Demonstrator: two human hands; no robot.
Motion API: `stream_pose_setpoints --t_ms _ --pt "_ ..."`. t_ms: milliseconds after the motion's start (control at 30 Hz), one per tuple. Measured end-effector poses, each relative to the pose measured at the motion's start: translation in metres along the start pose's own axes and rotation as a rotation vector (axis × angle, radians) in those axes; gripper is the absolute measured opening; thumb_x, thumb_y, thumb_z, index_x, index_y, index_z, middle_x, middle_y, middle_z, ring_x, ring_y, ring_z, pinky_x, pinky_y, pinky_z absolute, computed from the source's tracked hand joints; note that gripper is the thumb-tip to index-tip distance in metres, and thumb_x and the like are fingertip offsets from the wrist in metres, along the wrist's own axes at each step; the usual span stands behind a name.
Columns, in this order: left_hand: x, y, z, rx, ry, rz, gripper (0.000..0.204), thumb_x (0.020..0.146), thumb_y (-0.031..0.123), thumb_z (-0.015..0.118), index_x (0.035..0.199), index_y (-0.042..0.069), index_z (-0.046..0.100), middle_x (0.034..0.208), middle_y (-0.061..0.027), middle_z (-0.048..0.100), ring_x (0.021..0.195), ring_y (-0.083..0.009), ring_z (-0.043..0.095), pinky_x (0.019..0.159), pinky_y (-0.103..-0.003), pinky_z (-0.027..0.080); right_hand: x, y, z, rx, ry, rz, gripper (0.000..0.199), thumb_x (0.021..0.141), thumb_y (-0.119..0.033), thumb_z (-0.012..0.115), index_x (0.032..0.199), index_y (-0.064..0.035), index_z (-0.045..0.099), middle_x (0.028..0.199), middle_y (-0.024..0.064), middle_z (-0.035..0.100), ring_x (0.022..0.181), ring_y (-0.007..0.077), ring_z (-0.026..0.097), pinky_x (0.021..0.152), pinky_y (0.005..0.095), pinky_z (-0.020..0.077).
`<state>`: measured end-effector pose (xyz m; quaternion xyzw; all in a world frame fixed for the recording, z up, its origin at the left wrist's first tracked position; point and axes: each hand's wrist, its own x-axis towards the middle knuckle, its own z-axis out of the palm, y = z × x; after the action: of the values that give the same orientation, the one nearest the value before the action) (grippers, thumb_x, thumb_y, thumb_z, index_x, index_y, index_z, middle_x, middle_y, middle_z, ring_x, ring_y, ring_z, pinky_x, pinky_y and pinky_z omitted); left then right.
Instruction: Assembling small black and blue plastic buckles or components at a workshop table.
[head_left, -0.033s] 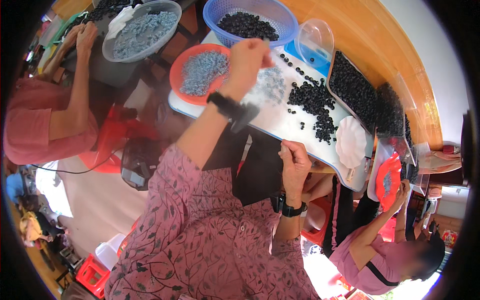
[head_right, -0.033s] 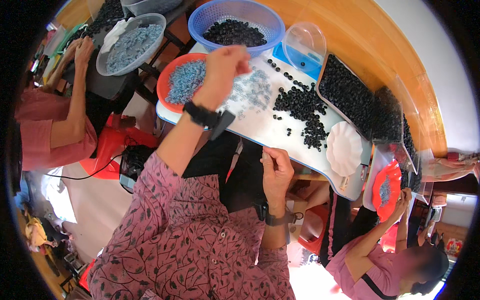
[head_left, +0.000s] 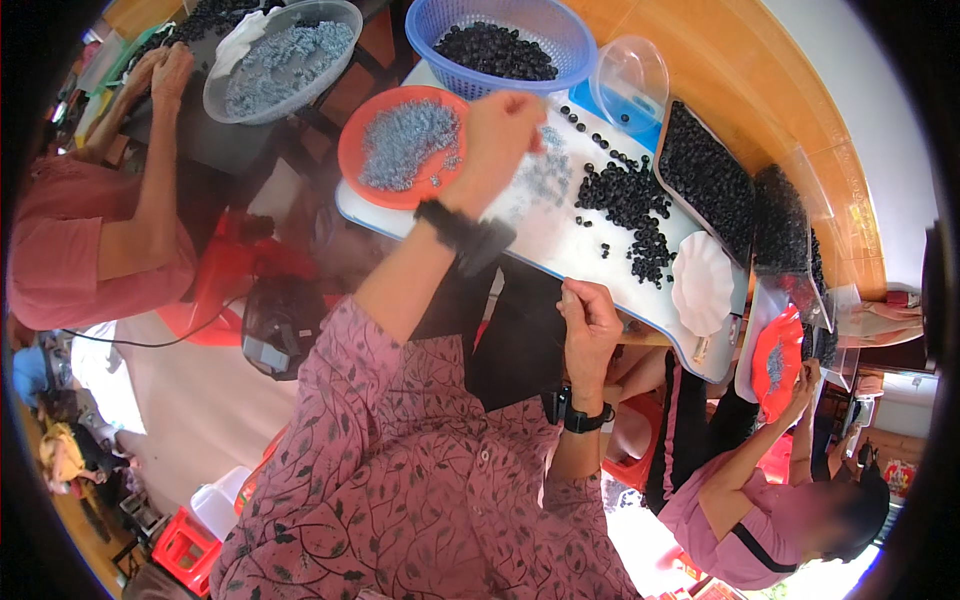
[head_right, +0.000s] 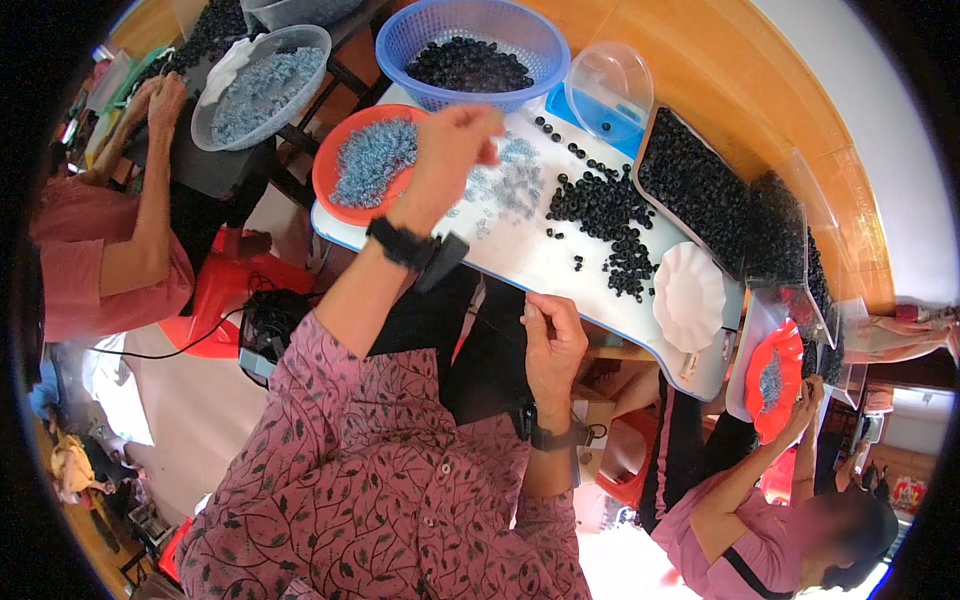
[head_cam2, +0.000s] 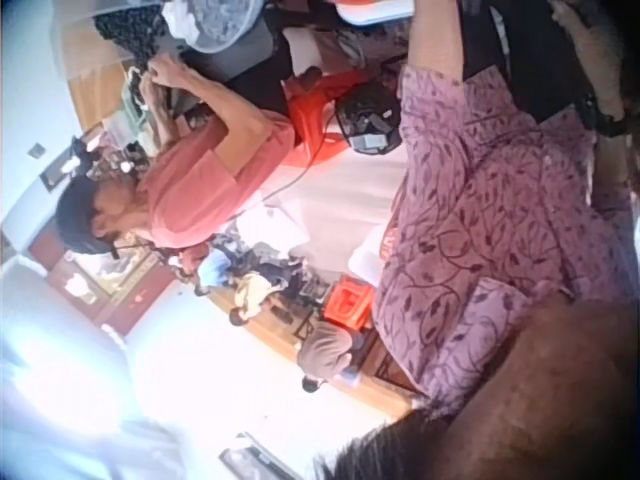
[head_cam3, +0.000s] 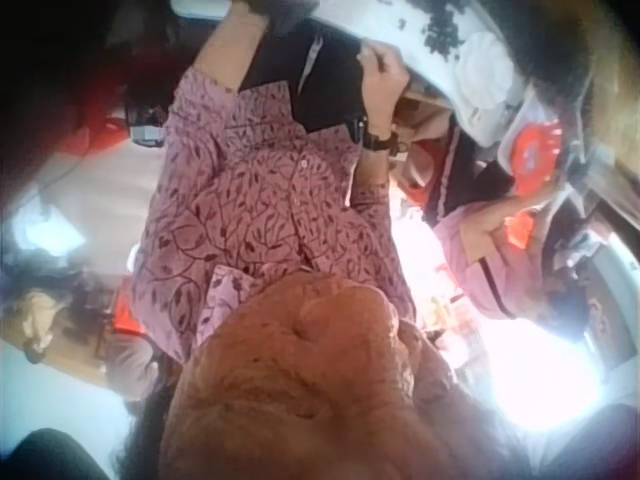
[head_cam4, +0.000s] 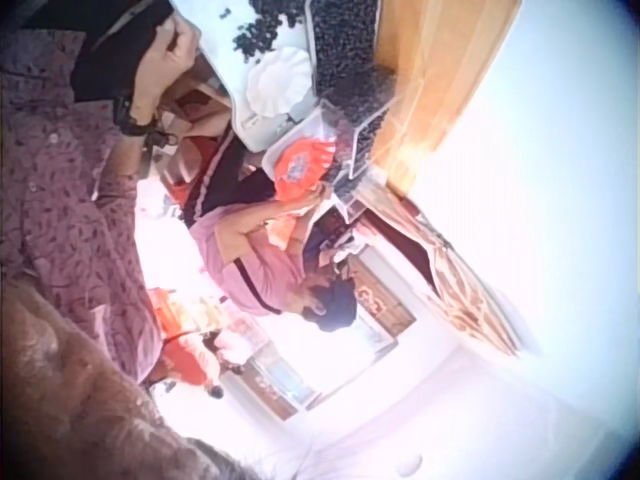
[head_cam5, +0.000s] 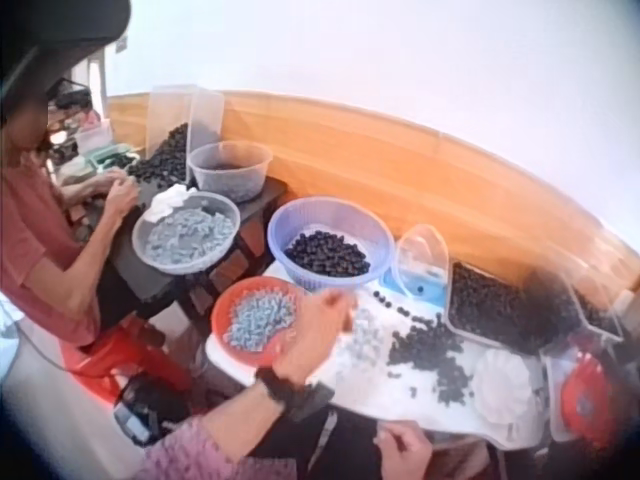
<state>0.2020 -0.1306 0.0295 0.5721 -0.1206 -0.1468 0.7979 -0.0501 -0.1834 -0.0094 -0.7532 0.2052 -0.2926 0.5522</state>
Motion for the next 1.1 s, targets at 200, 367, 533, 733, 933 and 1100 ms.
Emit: stream_pose_setpoints --t_ms 200,367,533,733,933,1100 --pt "-0.07 -0.044 0.006 0.967 -0.146 0.381 0.015 0.082 0.015 0.067 0.084 0.001 0.069 0.081 -0.0172 0.061 0.075 -0.0285 0.065 0.066 -0.042 0.053 0.002 0.005 -0.002 -0.061 -0.031 0.017 0.012 0.089 0.004 0.063 0.099 0.0012 0.067 0.092 0.0053 0.062 0.076 0.0105 0.06 0.068 0.0223 0.0509" --pt "-0.081 -0.055 0.013 1.205 -0.215 0.32 0.01 0.081 0.011 0.065 0.08 0.002 0.067 0.092 -0.0167 0.057 0.087 -0.0345 0.061 0.069 -0.042 0.052 0.002 0.01 -0.004 -0.054 -0.014 0.025 0.012 0.089 0.004 0.063 0.099 0.0013 0.067 0.092 0.0054 0.062 0.076 0.0106 0.06 0.068 0.0224 0.0508" --pt "-0.081 -0.062 0.012 1.211 -0.179 0.425 0.011 0.082 0.012 0.065 0.081 0.001 0.065 0.09 -0.0176 0.056 0.086 -0.0363 0.06 0.067 -0.044 0.052 0.004 0.013 -0.003 -0.064 -0.014 0.022 0.012 0.089 0.003 0.063 0.101 0.0012 0.067 0.092 0.0051 0.062 0.076 0.0104 0.06 0.068 0.0225 0.0512" --pt "-0.117 -0.053 0.014 0.743 -0.357 0.108 0.017 0.088 0.014 0.064 0.088 -0.003 0.066 0.079 -0.0129 0.063 0.073 -0.0224 0.061 0.063 -0.035 0.049 0.002 0.011 -0.001 0.068 0.096 0.163 0.019 0.093 -0.003 0.062 0.111 0.0014 0.065 0.094 0.0025 0.063 0.077 0.0075 0.058 0.068 0.0202 0.0484" --pt "-0.145 -0.057 0.011 0.275 -0.439 -0.264 0.026 0.093 0.022 0.062 0.09 -0.003 0.069 0.073 -0.0063 0.068 0.067 -0.0089 0.059 0.062 -0.028 0.048 0.001 0.018 -0.004 0.09 0.088 0.105 0.023 0.095 -0.006 0.062 0.116 0.0018 0.064 0.091 0.0007 0.063 0.076 0.0056 0.055 0.068 0.0182 0.0447" --pt "-0.141 -0.05 0.015 0.185 -0.477 -0.353 0.026 0.092 0.022 0.062 0.091 -0.003 0.069 0.073 -0.0078 0.068 0.066 -0.0086 0.058 0.061 -0.027 0.048 0.004 0.016 -0.004 0.176 0.116 0.152 0.021 0.095 -0.006 0.062 0.113 0.0016 0.065 0.089 0.0007 0.063 0.075 0.0056 0.055 0.068 0.0182 0.0443"
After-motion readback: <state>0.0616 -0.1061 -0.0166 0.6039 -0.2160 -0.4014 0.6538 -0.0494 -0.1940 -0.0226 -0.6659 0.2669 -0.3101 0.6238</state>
